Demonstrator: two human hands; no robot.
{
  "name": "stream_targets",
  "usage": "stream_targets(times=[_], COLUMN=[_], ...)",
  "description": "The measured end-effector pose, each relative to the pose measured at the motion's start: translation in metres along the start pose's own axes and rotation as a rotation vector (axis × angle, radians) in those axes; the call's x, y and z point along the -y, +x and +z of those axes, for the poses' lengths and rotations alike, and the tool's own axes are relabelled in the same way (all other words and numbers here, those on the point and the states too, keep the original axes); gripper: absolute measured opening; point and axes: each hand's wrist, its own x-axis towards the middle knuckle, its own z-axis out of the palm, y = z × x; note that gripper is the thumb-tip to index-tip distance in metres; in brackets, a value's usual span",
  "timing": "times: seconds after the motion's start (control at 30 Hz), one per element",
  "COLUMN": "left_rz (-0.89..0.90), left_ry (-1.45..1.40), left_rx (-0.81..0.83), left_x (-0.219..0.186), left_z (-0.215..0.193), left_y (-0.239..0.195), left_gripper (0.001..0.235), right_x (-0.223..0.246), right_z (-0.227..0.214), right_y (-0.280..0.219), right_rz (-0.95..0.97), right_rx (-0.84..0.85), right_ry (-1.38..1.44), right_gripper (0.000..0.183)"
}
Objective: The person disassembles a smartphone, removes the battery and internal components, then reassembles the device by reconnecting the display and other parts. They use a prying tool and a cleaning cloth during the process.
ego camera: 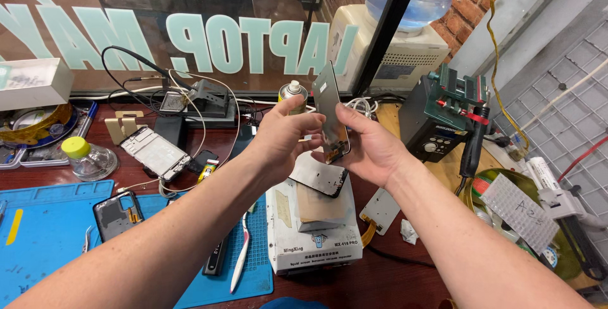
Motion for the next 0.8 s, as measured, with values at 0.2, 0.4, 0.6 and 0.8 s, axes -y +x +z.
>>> stream_targets(times=[0.2,0.4,0.6,0.8], left_rz=[0.049,0.037,-0.258,-0.549], left_ry=[0.108,0.122,0.172,0.02], left_rx=[0.047,-0.017,-0.532,-0.637], left_x=[0.005,-0.003,0.0,0.041], left_z=[-0.003,-0.013,-0.05,-0.053], left_y=[0.0,-0.004,-0.019,-0.032], left_gripper=[0.033,0.024,0.036,0.03], right_x=[0.004,0.006,0.015,0.005], right_z=[0.004,-0.006,-0.029,-0.04], right_y=[-0.001,0.0,-0.004,-0.003], right_rz=[0.028,-0.009,-0.024,-0.03], right_rx=[-0.048,-0.019,-0.22,-0.275], right_ry=[0.016,0.019,0.084,0.089], right_gripper=[0.043,0.048,0.052,0.047])
